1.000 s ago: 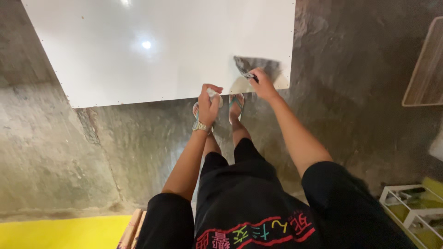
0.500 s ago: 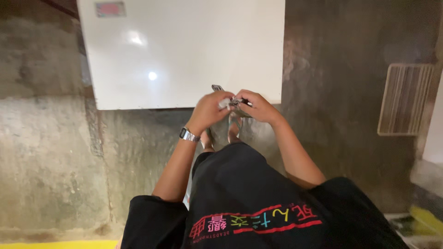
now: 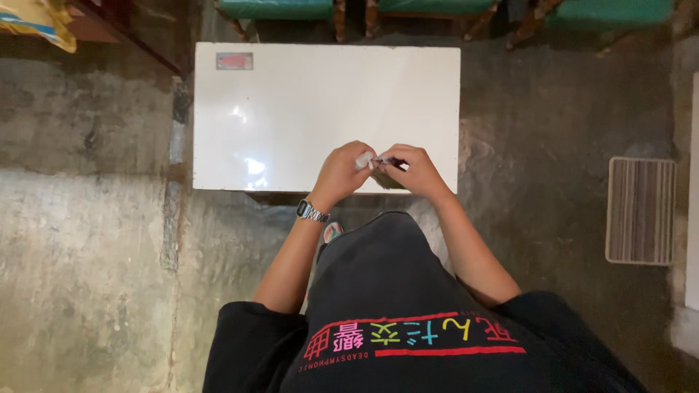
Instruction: The person wipes a white table surface using a cloth and a spray bottle, applying liquid to the cloth and then rubbing the table in circular motions.
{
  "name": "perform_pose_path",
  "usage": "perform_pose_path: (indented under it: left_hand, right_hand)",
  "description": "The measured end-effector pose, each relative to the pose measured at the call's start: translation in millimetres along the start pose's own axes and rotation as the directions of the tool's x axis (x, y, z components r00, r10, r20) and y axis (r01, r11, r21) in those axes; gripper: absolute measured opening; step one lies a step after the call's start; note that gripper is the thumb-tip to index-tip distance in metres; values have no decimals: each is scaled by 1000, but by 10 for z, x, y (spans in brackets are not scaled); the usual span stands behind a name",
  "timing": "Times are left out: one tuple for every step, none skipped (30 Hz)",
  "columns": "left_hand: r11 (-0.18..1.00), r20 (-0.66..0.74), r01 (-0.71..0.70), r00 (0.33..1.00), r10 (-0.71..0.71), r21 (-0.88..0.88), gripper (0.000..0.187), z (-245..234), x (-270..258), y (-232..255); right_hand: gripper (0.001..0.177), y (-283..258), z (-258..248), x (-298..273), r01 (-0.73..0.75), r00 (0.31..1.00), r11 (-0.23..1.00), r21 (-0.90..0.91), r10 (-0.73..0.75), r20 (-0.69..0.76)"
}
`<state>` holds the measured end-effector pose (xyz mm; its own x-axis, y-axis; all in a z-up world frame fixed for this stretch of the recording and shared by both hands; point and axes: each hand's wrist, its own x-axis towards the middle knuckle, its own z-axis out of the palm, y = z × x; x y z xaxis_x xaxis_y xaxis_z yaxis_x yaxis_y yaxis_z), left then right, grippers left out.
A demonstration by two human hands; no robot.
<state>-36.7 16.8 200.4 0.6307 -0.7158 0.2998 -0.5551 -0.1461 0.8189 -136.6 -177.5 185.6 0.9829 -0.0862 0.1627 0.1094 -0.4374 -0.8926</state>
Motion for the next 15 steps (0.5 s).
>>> perform_pose_path:
  left_hand:
    - [1000,-6,-2,1000,2,3,13,-48,-16,-1]
    - [1000,-4,-17,1000,17,25,13,-89,-21,0]
    - [998,-1,-32,999,32,47,14,-117,-35,-2]
    - [998,-4,-34,999,35,50,14,-142,-38,-11]
    - [997,8,-60,998,59,58,12,-156,-52,-25]
    - [994,20,-85,996,84,65,10,-171,-73,-39]
    - [994,19,-88,996,87,65,10,-187,-80,-43]
    - [989,35,-106,994,103,107,16,-200,-87,-43]
    - [981,53,-125,992,119,148,23,-207,-94,-49]
    - [981,53,-129,991,122,147,23,-214,-94,-57]
    - [982,73,-120,991,111,145,21,-215,-105,-58]
    - [983,94,-112,991,99,143,19,-216,-116,-58]
    - [983,96,-114,990,101,141,19,-224,-122,-61]
    - [980,107,-122,989,106,158,20,-232,-129,-62]
    - [975,116,-131,987,111,179,21,-252,-122,-58]
  right_hand:
    - [16,-13,27,16,6,1000,1000,-1,-6,2]
    - [17,-21,45,34,15,1000,999,-29,-15,-5]
    - [18,-22,63,39,23,1000,998,-56,-24,-14]
    - [18,-14,76,51,29,999,998,-56,-29,-13]
    - [19,-3,95,45,8,1000,999,-44,-8,4]
    - [20,12,117,46,-13,1000,999,-32,14,22]
    - [20,23,121,63,-11,1000,999,-34,12,21]
    - [28,40,122,85,-60,995,998,-6,60,81]
    - [40,71,131,108,-110,984,994,19,107,141]
    - [40,112,144,159,-109,985,994,17,106,138]
    - [47,155,161,207,-20,979,999,-34,26,200]
    - [53,201,180,242,73,963,994,-79,-49,266]
    - [53,251,202,271,71,964,994,-81,-48,263]
    - [50,301,226,296,-16,941,997,-76,41,336]
    - [47,342,243,336,-99,904,992,-79,122,409]
